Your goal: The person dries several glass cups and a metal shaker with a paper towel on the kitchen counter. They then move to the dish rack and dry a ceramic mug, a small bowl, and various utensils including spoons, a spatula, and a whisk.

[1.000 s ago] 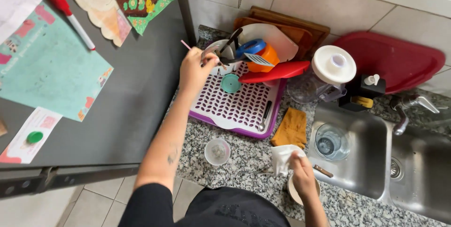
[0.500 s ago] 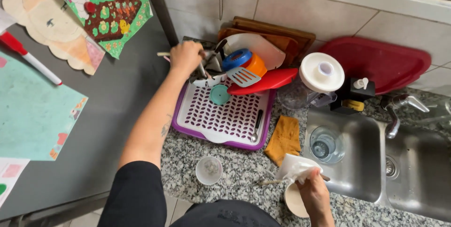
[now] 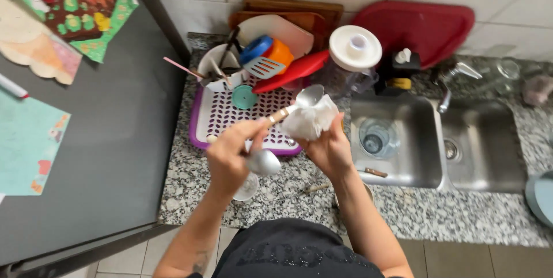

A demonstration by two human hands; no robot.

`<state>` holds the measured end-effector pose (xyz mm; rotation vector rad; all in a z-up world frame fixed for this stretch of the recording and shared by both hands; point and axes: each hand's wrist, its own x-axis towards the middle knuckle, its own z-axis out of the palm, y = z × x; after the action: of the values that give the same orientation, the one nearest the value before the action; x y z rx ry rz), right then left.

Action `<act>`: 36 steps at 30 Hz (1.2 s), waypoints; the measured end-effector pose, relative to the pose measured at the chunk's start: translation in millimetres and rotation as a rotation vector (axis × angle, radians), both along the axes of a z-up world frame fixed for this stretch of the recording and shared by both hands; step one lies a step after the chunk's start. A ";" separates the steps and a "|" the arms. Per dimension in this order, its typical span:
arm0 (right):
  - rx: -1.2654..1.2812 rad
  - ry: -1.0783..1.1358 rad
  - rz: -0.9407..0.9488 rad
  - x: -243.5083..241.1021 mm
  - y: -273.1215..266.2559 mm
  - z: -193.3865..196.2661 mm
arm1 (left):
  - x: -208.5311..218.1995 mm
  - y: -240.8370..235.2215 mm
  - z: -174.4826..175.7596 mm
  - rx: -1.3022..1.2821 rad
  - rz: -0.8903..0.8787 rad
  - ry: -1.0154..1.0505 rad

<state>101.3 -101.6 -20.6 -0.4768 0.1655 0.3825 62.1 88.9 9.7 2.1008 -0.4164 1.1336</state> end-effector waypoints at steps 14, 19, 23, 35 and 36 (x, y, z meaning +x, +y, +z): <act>-0.679 -0.397 -0.482 19.6 -18.2 -68.6 | -38.2 -68.0 -16.1 -0.145 -0.261 0.938; -0.988 -0.576 -0.644 22.2 -34.9 -79.7 | -41.6 -65.4 2.6 -0.062 -0.221 0.928; -1.096 -0.650 -0.779 7.5 -36.4 -23.2 | -42.7 -37.1 18.0 -0.049 -0.310 1.018; -1.146 -0.482 -0.571 -16.9 -64.3 -18.8 | 111.7 141.1 -133.1 -0.699 0.201 0.654; -1.195 -0.407 -0.546 -18.1 -64.8 -23.7 | 123.7 145.9 -148.0 -0.723 0.149 0.661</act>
<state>83.2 -166.4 -44.2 -1.6241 0.1068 -0.4127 185.8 234.8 -138.3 1.7142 0.4150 0.4823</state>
